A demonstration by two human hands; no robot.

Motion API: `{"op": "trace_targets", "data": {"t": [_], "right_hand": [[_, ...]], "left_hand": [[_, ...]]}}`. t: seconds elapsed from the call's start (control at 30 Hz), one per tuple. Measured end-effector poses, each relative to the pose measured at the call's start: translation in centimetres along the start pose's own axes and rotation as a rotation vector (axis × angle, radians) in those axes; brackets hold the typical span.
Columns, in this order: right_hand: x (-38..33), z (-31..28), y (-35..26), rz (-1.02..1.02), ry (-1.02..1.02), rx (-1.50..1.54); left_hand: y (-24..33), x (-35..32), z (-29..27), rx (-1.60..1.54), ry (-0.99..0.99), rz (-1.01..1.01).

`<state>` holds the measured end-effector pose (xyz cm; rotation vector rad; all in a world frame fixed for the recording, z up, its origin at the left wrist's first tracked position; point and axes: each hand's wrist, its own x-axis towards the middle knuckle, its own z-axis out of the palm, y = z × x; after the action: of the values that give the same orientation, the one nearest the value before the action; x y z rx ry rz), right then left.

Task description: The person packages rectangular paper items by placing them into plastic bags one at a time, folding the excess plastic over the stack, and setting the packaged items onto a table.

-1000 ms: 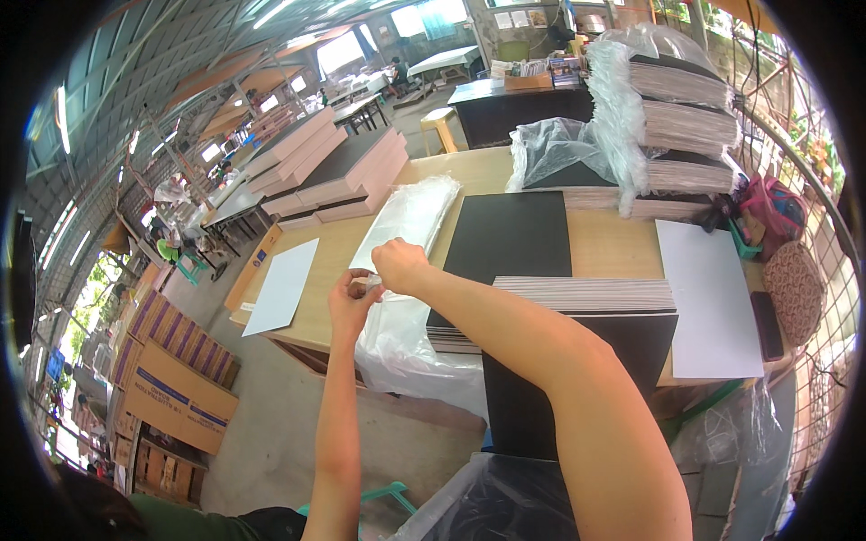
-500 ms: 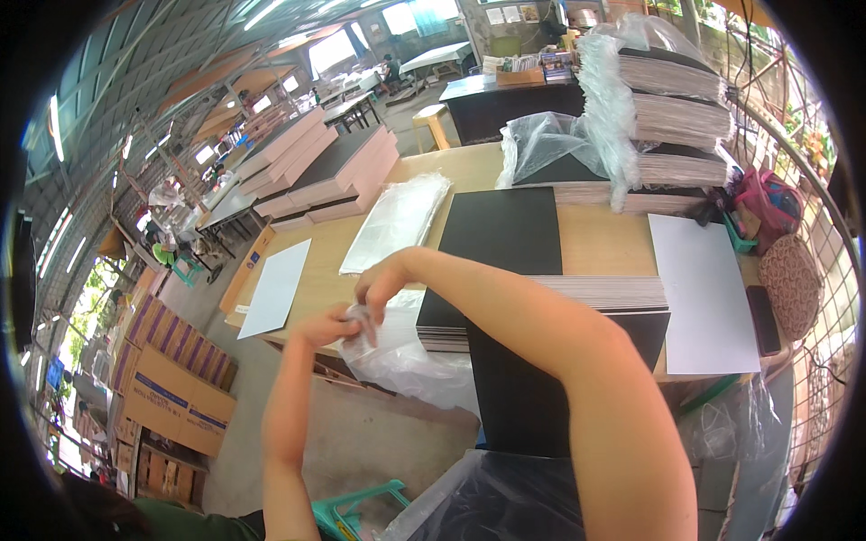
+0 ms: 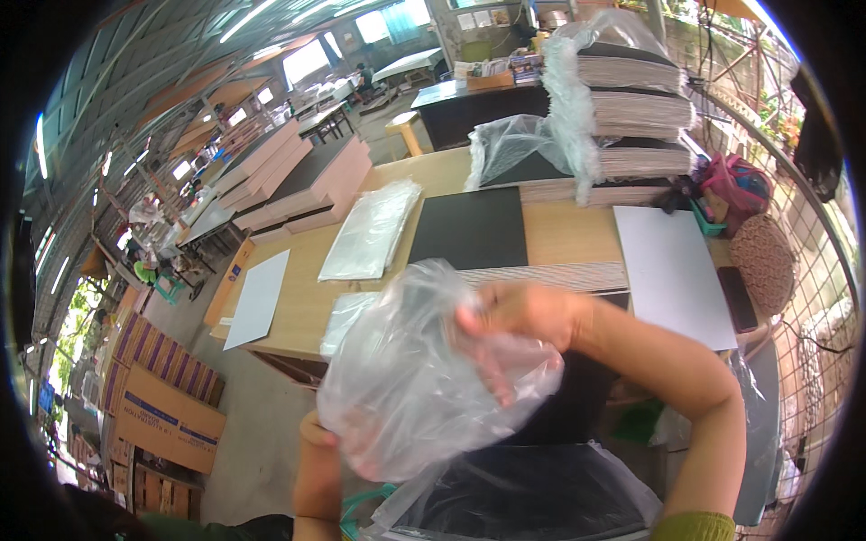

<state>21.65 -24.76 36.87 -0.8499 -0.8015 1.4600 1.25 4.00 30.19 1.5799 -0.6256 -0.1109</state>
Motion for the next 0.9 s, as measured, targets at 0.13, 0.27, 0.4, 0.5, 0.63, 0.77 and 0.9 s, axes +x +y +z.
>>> {"op": "trace_targets", "data": {"t": [0.13,0.27,0.4,0.5,0.63,0.77,0.9], "right_hand": [[-4.8,-2.4,7.0,-0.194,-0.369,-0.457],[-9.9,-0.5,7.2,-0.588,-0.18,-0.258],[-12.4,-1.0,11.5,-0.184,0.301,0.037],[-12.3,-2.0,16.6,-0.211,0.091,0.194],[-12.3,-3.9,19.9,-0.383,-0.388,0.032],[-13.9,-2.7,18.9,-0.39,-0.319,-0.006],[-15.1,0.4,17.8,-0.749,0.304,0.401]], "left_hand": [[-5.2,5.0,1.1,-0.695,-0.27,0.463],[-5.4,4.7,2.9,-0.489,-0.169,-0.111],[-6.7,6.3,4.7,-0.746,-0.283,0.175],[-4.4,10.3,5.2,-1.434,-0.413,0.389],[-5.4,11.5,5.9,-1.448,-0.438,0.422],[-6.1,9.9,4.5,-1.345,-0.371,0.341],[-8.1,7.5,3.6,-1.162,-0.248,0.212]]}}
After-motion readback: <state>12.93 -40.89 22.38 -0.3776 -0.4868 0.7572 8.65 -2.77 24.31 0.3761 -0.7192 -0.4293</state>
